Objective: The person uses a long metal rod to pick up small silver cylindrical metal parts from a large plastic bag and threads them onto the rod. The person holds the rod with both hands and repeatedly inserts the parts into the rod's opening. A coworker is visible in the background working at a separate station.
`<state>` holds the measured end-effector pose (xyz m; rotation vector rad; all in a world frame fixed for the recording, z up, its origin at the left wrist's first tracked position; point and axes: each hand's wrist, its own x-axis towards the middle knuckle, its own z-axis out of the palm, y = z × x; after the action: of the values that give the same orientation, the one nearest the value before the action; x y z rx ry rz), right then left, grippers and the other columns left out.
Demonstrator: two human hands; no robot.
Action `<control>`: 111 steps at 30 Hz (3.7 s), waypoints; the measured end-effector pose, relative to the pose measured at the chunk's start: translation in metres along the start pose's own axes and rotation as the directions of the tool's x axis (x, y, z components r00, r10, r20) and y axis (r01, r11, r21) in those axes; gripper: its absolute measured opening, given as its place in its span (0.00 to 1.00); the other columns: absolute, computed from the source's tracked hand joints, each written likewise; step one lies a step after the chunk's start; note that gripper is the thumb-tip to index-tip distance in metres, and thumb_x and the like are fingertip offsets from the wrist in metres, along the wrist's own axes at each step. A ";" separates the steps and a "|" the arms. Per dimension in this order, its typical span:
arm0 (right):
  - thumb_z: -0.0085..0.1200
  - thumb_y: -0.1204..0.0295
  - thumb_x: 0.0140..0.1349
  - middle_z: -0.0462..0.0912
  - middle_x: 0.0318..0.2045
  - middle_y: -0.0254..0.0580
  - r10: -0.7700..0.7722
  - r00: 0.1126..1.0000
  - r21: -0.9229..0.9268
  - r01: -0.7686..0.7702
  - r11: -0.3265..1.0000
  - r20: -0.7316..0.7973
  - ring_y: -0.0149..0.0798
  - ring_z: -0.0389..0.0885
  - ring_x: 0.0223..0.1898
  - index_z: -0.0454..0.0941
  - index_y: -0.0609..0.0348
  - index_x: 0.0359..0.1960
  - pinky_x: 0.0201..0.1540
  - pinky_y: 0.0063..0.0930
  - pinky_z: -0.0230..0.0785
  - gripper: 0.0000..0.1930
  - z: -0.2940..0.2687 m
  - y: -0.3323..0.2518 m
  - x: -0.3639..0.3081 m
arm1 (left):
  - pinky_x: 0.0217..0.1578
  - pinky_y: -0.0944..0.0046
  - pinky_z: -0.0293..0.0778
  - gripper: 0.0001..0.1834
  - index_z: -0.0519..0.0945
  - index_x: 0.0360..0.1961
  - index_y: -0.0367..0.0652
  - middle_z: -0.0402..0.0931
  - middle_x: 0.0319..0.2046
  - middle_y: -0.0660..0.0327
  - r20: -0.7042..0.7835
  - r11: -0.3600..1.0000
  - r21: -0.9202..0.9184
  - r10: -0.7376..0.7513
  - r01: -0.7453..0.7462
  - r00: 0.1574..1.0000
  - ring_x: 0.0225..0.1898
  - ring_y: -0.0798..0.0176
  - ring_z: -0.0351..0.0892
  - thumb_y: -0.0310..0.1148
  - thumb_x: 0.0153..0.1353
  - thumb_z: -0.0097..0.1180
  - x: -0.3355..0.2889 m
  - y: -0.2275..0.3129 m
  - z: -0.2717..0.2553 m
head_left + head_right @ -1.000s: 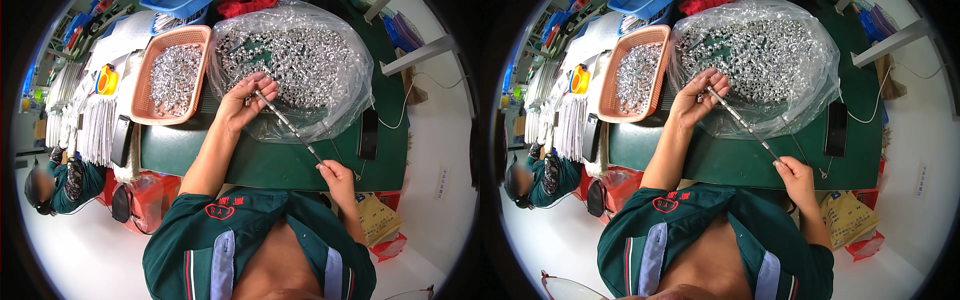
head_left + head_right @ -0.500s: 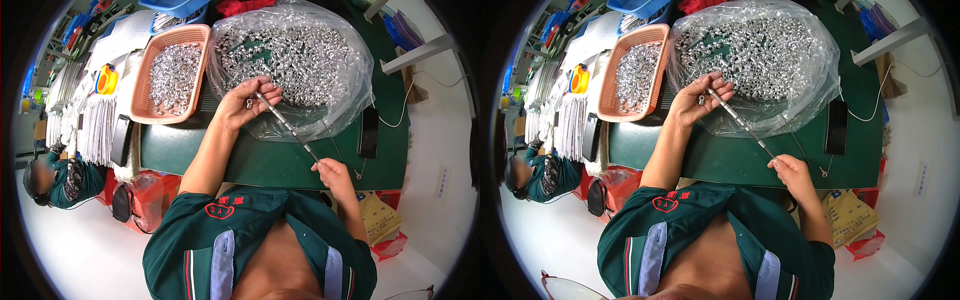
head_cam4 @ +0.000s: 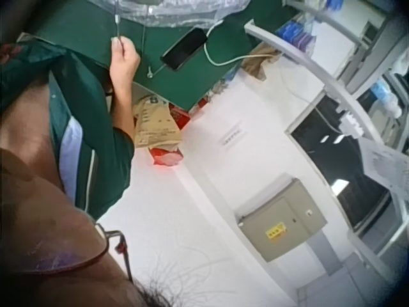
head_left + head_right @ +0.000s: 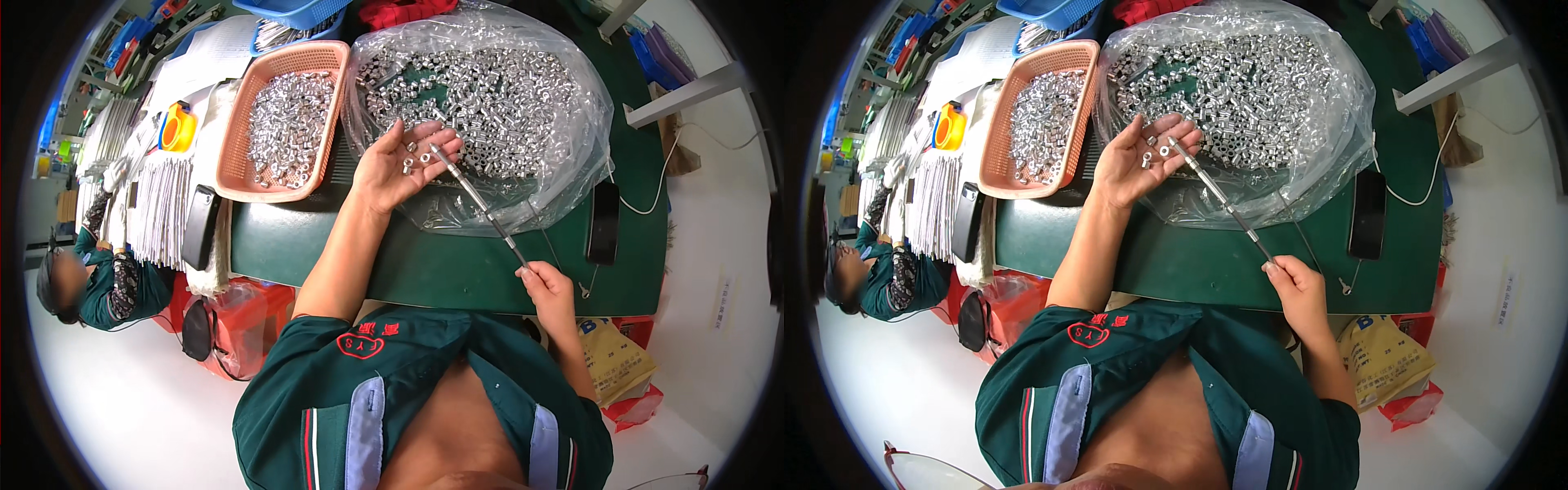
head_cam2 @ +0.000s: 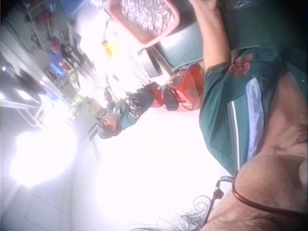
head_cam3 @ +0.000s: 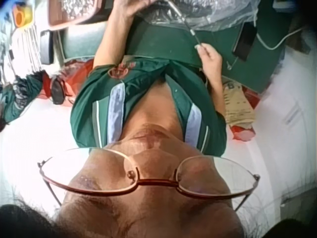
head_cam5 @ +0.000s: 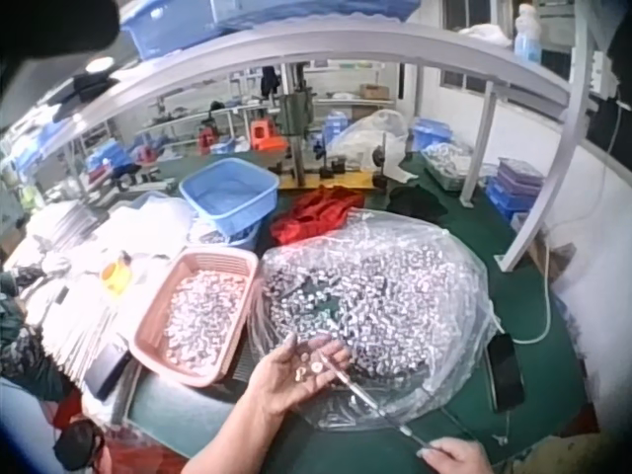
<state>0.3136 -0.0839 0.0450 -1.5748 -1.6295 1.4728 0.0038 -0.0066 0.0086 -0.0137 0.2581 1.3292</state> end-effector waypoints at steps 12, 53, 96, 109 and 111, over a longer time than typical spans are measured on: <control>0.54 0.75 0.60 0.69 0.17 0.28 -0.085 0.995 -0.105 0.078 0.991 -0.056 0.19 0.63 0.21 0.77 0.67 0.35 0.23 0.17 0.56 0.06 0.002 -0.009 -0.008 | 0.63 0.46 0.61 0.24 0.55 0.61 0.29 0.58 0.61 0.39 -0.004 0.973 0.202 0.116 -0.113 0.993 0.64 0.43 0.59 0.22 0.64 0.41 0.004 0.000 -0.005; 0.53 0.73 0.62 0.70 0.17 0.29 -0.073 0.997 -0.028 0.074 0.997 0.025 0.20 0.64 0.21 0.78 0.66 0.34 0.24 0.18 0.58 0.07 0.013 -0.003 -0.001 | 0.63 0.45 0.59 0.28 0.56 0.62 0.27 0.57 0.62 0.40 0.009 0.992 0.041 0.118 -0.119 0.993 0.64 0.40 0.56 0.41 0.71 0.32 0.005 -0.012 -0.003; 0.52 0.74 0.62 0.69 0.17 0.28 -0.151 0.988 -0.090 0.154 0.984 0.034 0.19 0.63 0.20 0.77 0.66 0.34 0.22 0.18 0.56 0.06 0.000 -0.014 -0.005 | 0.62 0.44 0.60 0.38 0.57 0.63 0.31 0.60 0.60 0.40 0.031 0.953 0.209 0.218 -0.220 0.975 0.62 0.40 0.60 0.56 0.67 0.31 0.002 -0.009 0.004; 0.53 0.71 0.61 0.74 0.17 0.43 -0.229 0.972 -0.378 0.194 0.905 -0.050 0.38 0.71 0.17 0.77 0.63 0.34 0.23 0.28 0.62 0.07 0.004 -0.025 -0.011 | 0.55 0.47 0.71 0.26 0.60 0.59 0.31 0.70 0.51 0.39 -0.027 0.904 0.354 0.268 -0.242 0.963 0.54 0.40 0.72 0.41 0.70 0.37 0.006 -0.013 -0.003; 0.53 0.70 0.61 0.75 0.19 0.45 -0.277 0.960 -0.444 0.226 0.867 -0.052 0.42 0.73 0.18 0.77 0.62 0.34 0.23 0.30 0.63 0.07 0.006 -0.031 -0.012 | 0.57 0.46 0.69 0.26 0.61 0.59 0.31 0.69 0.53 0.40 -0.077 0.891 0.404 0.258 -0.206 0.963 0.56 0.42 0.70 0.42 0.70 0.37 0.006 -0.015 -0.001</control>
<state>0.2986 -0.0907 0.0742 -1.5505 -2.1059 0.9049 0.0189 -0.0050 0.0050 0.2801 0.6521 1.4961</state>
